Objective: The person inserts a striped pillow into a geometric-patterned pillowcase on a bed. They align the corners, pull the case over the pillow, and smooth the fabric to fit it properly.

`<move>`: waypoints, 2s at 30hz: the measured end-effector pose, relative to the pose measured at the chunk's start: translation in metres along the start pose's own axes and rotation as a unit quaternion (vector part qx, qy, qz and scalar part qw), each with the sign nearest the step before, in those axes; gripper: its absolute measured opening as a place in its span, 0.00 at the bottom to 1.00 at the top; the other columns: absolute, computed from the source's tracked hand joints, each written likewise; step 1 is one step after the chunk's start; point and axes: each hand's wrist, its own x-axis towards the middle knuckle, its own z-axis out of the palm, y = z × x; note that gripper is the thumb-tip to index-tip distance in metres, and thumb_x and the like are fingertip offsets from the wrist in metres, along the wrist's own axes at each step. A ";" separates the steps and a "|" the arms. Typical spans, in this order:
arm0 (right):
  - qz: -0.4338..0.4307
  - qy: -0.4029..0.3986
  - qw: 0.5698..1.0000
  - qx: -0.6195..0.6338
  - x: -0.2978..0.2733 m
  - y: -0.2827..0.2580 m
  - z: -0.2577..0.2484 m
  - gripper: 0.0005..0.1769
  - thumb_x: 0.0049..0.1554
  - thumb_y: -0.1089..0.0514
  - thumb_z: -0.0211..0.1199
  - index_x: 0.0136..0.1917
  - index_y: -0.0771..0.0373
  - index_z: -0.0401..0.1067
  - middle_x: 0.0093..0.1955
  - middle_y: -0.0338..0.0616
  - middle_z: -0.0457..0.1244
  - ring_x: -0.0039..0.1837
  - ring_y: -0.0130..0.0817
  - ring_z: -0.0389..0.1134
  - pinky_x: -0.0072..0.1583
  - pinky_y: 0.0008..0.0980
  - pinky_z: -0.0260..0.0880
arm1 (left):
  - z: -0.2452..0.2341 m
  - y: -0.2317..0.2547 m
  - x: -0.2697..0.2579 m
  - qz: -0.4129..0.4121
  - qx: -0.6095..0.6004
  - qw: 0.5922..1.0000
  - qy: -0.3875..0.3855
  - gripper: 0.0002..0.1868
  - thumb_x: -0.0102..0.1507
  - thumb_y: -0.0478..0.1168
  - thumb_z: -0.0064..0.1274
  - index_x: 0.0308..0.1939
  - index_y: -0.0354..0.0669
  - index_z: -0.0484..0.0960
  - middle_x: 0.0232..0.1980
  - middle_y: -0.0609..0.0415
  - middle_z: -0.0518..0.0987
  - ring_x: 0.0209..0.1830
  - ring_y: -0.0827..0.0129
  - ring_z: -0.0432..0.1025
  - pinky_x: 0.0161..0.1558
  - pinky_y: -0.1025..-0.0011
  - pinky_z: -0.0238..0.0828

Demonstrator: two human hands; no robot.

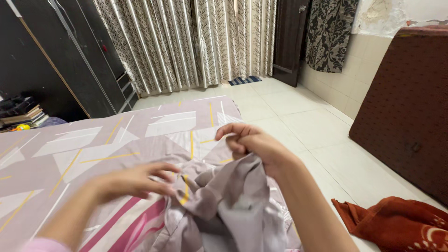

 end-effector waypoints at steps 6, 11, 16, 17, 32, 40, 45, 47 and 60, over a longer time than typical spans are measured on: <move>-0.044 0.100 0.993 0.034 -0.006 -0.017 -0.052 0.17 0.48 0.78 0.43 0.41 0.63 0.67 0.24 0.30 0.49 0.25 0.19 0.45 0.26 0.22 0.44 | 0.118 0.050 0.040 0.181 0.259 0.939 0.138 0.20 0.54 0.46 0.61 0.50 0.53 0.82 0.46 0.48 0.84 0.50 0.56 0.79 0.51 0.58 0.74; -0.066 0.173 0.982 -0.039 -0.038 -0.042 -0.099 0.14 0.52 0.75 0.44 0.32 0.59 0.60 0.26 0.30 0.48 0.26 0.22 0.46 0.28 0.25 0.46 | 0.040 0.061 0.078 0.212 0.339 0.757 0.517 0.13 0.66 0.40 0.44 0.50 0.48 0.82 0.38 0.44 0.84 0.39 0.47 0.80 0.41 0.49 0.75; -0.072 0.222 0.968 -0.096 -0.050 -0.077 -0.142 0.19 0.52 0.75 0.43 0.26 0.56 0.55 0.25 0.31 0.47 0.26 0.22 0.42 0.27 0.26 0.41 | -0.065 0.082 0.077 0.011 0.211 0.820 0.533 0.17 0.66 0.51 0.49 0.50 0.45 0.83 0.48 0.36 0.82 0.48 0.38 0.76 0.47 0.44 0.73; -0.093 0.209 0.967 -0.109 -0.044 -0.084 -0.152 0.19 0.51 0.76 0.42 0.26 0.56 0.54 0.25 0.30 0.47 0.27 0.22 0.43 0.28 0.26 0.42 | -0.069 0.084 0.082 -0.034 0.188 0.837 0.514 0.18 0.64 0.52 0.53 0.51 0.46 0.83 0.49 0.36 0.82 0.48 0.37 0.76 0.47 0.45 0.75; -0.158 0.435 0.861 -0.210 0.052 -0.273 -0.239 0.22 0.65 0.60 0.53 0.29 0.56 0.57 0.26 0.33 0.54 0.29 0.24 0.56 0.31 0.25 0.65 | -0.203 0.266 0.208 0.431 -0.350 0.794 0.247 0.20 0.70 0.50 0.34 0.50 0.50 0.82 0.50 0.44 0.82 0.49 0.52 0.79 0.55 0.57 0.78; 0.031 0.322 0.941 -0.104 0.053 0.012 -0.245 0.10 0.58 0.63 0.56 0.35 0.56 0.68 0.30 0.30 0.57 0.32 0.23 0.55 0.32 0.25 0.56 | -0.111 0.010 0.264 -0.109 0.251 0.904 0.328 0.17 0.65 0.47 0.51 0.55 0.58 0.87 0.62 0.46 0.81 0.63 0.47 0.75 0.63 0.52 0.71; 0.045 0.175 0.983 0.017 0.052 0.142 -0.208 0.13 0.49 0.76 0.49 0.41 0.63 0.69 0.31 0.34 0.59 0.33 0.21 0.57 0.36 0.20 0.59 | 0.019 -0.078 0.255 0.037 0.230 0.951 0.201 0.54 0.43 0.51 0.74 0.71 0.56 0.65 0.66 0.46 0.76 0.65 0.55 0.72 0.65 0.61 0.70; 0.069 0.167 0.984 0.011 0.062 0.141 -0.202 0.16 0.48 0.76 0.48 0.43 0.64 0.71 0.30 0.36 0.60 0.32 0.22 0.58 0.37 0.20 0.61 | 0.064 -0.055 0.242 0.039 0.103 0.981 0.162 0.53 0.45 0.50 0.69 0.75 0.67 0.67 0.68 0.57 0.74 0.64 0.63 0.76 0.65 0.66 0.72; 0.076 0.161 0.980 -0.094 0.040 0.025 -0.239 0.21 0.48 0.79 0.45 0.49 0.65 0.71 0.31 0.44 0.63 0.32 0.32 0.68 0.36 0.30 0.69 | 0.146 0.082 0.185 0.352 -0.075 0.933 0.017 0.15 0.63 0.45 0.58 0.38 0.34 0.84 0.25 0.43 0.73 0.25 0.69 0.65 0.31 0.68 0.66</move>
